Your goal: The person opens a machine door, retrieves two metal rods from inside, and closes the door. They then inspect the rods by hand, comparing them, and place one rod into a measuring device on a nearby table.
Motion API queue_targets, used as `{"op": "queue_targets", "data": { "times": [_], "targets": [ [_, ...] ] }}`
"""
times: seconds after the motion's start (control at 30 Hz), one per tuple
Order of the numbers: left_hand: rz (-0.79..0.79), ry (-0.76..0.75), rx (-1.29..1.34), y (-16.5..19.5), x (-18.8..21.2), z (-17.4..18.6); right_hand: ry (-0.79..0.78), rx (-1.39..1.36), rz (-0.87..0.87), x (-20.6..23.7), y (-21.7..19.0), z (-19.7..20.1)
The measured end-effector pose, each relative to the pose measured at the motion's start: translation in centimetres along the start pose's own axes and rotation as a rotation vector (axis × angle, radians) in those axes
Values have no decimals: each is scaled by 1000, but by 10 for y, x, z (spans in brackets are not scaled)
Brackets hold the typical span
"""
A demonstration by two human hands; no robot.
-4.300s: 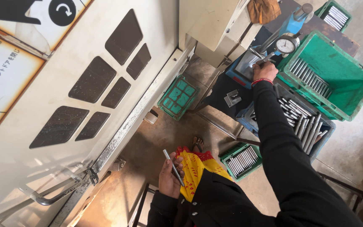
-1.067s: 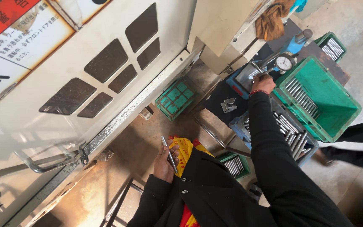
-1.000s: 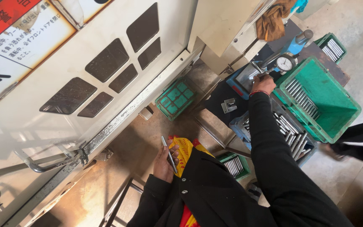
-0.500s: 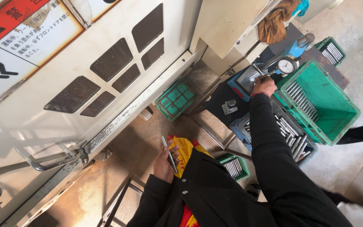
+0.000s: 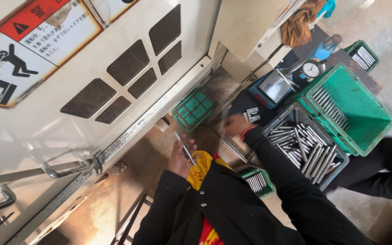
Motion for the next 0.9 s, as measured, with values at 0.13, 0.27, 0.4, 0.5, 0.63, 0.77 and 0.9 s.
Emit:
{"op": "queue_targets", "data": {
  "times": [0.13,0.27,0.4,0.5,0.63,0.77,0.9],
  "targets": [
    [-81,-157,-4,-8,-17,-6,-125,-451,194,38,-81,-50],
    [-91,-193,21,-16,-17,-4,38,-277,276,57,-115,-62],
    [-38,-234,-50,-10,0,-13,-29,-355,332,58,-107,-73],
    [-8,-148,-124,5,14,-15,418,-213,601,57,-88,-65],
    [-307,69,-541,56,19,3,523,-713,159,38,-34,-43],
    [-689,204,-899,118,16,33,271,-508,431,41,28,-32],
    [-839,326,-1176,160,17,60,912,623,458,38,76,-2]
  ]
}}
Point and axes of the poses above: each hand's wrist, its own x-axis away from the middle knuckle, its own z-axis out of the back of the hand, y = z × x, the point moved 2 cm from there along -x, towards the middle knuckle, and after that the axes turned 2 degrees about z, right-handed, at the moved point
